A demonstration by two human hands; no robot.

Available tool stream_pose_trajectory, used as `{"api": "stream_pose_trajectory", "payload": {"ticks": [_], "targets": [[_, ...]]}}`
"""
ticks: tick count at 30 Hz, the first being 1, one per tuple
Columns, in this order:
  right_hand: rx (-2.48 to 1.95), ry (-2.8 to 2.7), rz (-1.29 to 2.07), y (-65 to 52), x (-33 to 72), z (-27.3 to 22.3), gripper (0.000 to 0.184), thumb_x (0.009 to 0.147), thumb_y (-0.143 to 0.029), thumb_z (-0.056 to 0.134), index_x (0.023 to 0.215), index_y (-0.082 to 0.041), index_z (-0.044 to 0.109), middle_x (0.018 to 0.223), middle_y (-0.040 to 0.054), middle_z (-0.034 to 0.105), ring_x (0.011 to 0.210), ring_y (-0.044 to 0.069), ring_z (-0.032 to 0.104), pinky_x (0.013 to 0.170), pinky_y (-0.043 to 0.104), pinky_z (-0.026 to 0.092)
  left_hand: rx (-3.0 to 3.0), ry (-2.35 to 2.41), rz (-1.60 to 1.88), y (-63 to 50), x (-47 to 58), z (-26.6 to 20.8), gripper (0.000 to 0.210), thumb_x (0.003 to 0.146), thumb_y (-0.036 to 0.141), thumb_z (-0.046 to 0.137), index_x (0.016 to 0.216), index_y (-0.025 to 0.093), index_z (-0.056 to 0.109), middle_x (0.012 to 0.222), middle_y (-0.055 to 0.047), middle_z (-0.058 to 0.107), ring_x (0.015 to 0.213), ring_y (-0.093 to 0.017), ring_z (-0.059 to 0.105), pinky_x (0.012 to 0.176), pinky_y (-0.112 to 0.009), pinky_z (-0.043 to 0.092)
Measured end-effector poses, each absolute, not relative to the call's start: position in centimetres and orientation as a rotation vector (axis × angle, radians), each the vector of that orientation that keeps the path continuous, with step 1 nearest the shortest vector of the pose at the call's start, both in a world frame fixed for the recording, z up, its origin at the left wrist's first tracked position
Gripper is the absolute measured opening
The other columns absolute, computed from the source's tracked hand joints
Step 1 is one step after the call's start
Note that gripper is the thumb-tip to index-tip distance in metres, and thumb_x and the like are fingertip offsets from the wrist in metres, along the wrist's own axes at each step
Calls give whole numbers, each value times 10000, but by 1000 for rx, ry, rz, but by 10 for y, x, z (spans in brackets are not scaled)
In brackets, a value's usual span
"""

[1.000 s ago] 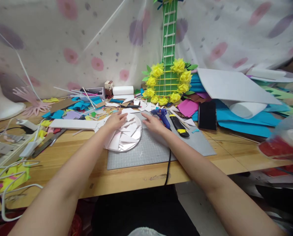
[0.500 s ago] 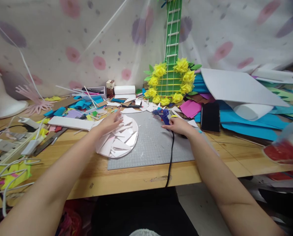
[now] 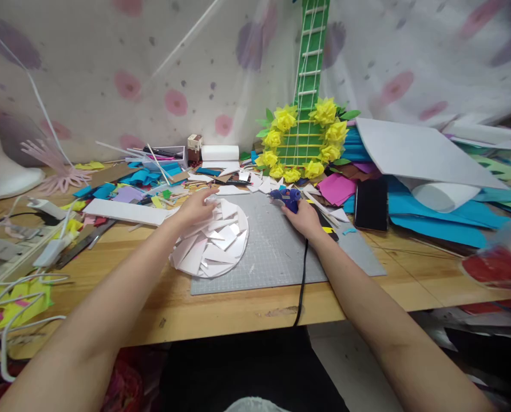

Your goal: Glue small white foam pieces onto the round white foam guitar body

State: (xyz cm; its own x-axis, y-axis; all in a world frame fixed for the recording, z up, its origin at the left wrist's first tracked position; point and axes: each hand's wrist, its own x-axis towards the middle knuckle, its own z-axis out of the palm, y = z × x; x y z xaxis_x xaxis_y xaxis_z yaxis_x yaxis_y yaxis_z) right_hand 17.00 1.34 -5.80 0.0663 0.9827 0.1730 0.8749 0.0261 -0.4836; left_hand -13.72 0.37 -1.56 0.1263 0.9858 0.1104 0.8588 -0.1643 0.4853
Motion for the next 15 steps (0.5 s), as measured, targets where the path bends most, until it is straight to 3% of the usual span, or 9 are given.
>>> {"api": "stream_pose_trajectory", "payload": {"ticks": [8, 12, 15], "targets": [[-1725, -1513, 524, 17, 164, -70, 389, 744, -474, 566, 951, -147, 602, 901, 143, 678, 868, 288, 633, 759, 382, 454, 2119, 1919, 523, 23, -137, 8, 378, 790, 249, 516, 1145, 189, 628, 1246, -72, 594, 1140, -242, 536, 958, -322, 393], [-1432, -1262, 847, 21, 169, -78, 422, 667, -548, 611, 866, -178, 569, 748, 54, 659, 634, 176, 598, 607, 305, 461, 2065, 2027, 352, 48, -121, 14, 408, 743, 244, 568, 1144, 193, 627, 1183, -101, 630, 1055, -284, 581, 874, -346, 426], [-1198, -1081, 1028, 19, 171, -75, 420, 619, -523, 668, 841, -190, 543, 741, 19, 644, 565, 115, 556, 506, 233, 425, 2117, 2012, 187, 69, -107, 12, 431, 689, 231, 619, 1117, 184, 639, 1121, -125, 653, 997, -297, 602, 821, -336, 437]]}}
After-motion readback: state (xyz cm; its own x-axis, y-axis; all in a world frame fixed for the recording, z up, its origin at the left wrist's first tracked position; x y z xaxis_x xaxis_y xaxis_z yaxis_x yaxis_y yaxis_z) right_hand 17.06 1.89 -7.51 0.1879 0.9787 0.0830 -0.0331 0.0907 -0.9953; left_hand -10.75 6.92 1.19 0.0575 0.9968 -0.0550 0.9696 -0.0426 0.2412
